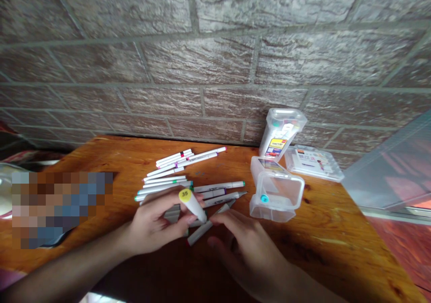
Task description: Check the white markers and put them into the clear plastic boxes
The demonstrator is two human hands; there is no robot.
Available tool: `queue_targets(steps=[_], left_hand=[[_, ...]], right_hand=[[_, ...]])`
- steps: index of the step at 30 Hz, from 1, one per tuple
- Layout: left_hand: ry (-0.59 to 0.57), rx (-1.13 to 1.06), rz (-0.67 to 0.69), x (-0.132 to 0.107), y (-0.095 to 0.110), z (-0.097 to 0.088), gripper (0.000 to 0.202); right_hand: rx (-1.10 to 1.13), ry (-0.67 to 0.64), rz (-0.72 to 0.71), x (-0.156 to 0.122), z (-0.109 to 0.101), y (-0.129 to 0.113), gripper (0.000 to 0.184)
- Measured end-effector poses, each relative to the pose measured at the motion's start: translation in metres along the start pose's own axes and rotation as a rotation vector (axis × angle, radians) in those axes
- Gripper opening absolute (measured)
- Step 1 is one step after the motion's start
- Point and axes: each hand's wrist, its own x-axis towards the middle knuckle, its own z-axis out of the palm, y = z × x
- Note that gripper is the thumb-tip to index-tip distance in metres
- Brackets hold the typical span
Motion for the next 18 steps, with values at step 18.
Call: queue_targets(steps=[18], left_hand=[[0.082, 0.194, 0.231, 0.007, 0.0035, 0.0001, 0.019]], right_hand=[[-0.01, -0.006, 0.005, 0.0005, 0.0005, -0.0006, 0.017]])
